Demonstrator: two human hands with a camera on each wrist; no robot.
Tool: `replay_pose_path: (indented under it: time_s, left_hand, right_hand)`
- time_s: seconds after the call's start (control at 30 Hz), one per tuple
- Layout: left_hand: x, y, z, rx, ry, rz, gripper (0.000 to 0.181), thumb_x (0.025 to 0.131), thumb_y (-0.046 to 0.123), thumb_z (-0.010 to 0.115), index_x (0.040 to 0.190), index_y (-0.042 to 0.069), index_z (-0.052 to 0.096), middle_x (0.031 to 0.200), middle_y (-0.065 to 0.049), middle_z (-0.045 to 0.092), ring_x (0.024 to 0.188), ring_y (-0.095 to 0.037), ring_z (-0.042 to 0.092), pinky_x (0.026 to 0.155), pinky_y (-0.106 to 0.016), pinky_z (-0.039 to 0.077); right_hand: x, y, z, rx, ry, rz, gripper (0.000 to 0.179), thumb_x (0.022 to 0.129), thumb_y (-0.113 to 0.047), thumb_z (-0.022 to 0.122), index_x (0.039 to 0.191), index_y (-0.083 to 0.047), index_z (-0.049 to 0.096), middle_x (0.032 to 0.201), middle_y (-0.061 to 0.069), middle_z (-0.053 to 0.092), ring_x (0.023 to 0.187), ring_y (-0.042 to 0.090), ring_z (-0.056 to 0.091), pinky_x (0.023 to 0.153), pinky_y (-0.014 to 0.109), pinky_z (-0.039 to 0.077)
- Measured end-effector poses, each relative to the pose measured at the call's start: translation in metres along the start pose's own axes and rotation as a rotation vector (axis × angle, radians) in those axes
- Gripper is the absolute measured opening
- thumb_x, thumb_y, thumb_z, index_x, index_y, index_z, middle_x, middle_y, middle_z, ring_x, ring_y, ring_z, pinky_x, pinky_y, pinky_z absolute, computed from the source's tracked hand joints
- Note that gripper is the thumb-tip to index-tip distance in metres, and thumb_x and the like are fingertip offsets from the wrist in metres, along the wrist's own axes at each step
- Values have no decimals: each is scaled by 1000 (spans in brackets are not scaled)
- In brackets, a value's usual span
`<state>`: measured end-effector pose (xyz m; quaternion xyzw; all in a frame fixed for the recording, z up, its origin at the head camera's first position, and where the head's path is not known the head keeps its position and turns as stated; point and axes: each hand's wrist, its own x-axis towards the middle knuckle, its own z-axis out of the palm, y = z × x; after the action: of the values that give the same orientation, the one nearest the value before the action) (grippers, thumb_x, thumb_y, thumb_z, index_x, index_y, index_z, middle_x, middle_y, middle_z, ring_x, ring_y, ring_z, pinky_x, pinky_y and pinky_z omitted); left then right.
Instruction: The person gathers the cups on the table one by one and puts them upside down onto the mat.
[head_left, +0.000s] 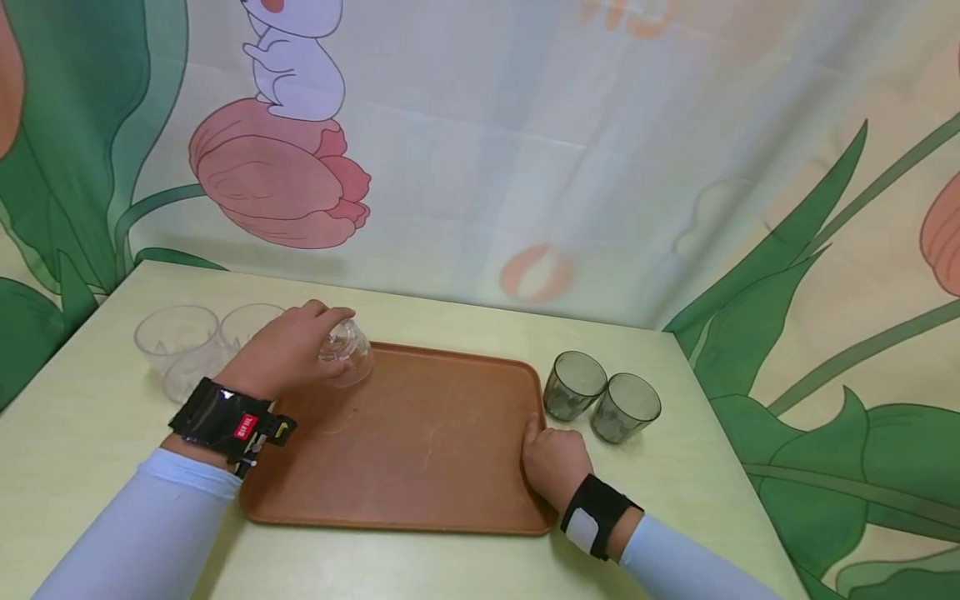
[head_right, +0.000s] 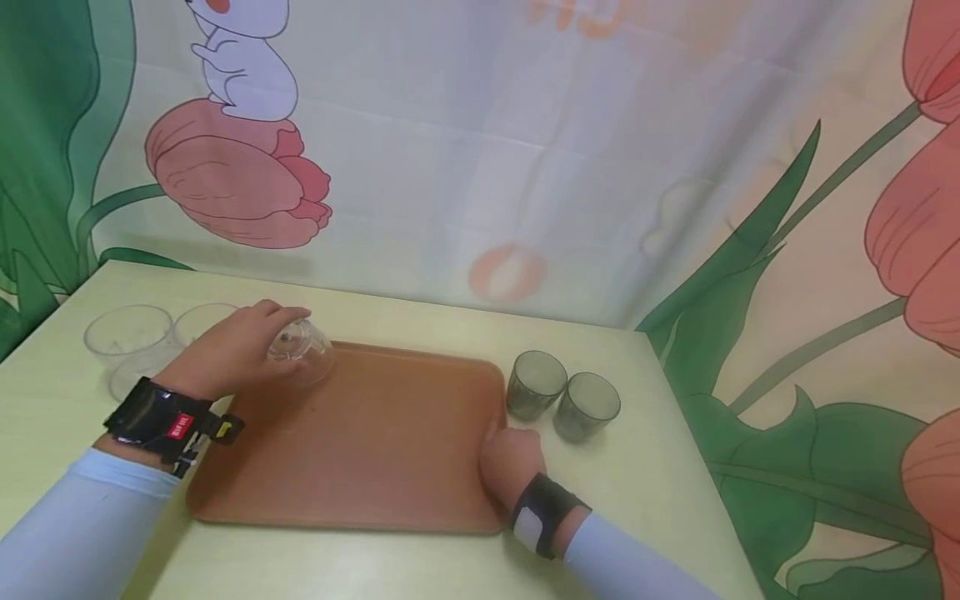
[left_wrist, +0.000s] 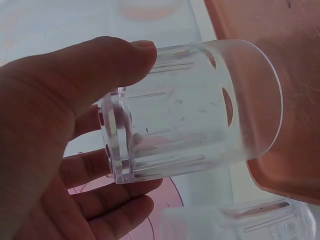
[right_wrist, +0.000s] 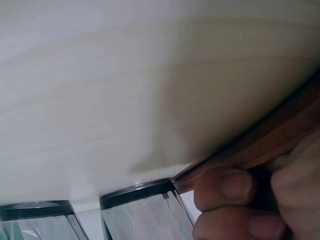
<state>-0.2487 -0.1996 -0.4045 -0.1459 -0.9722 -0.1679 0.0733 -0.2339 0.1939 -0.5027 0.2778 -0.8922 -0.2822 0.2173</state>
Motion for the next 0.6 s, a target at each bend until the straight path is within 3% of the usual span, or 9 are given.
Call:
replay_pose_path:
  time_s: [0.6]
  left_hand:
    - [3, -4, 10, -8, -19, -49, 74, 82, 34, 79, 143, 3, 51, 128, -26, 58, 111, -41, 59, 95, -59, 52]
  right_hand:
    - [1, 0, -2, 53, -54, 24, 36, 90, -17, 61, 122, -2, 70, 53, 5, 54, 45, 18, 53, 41, 34, 45]
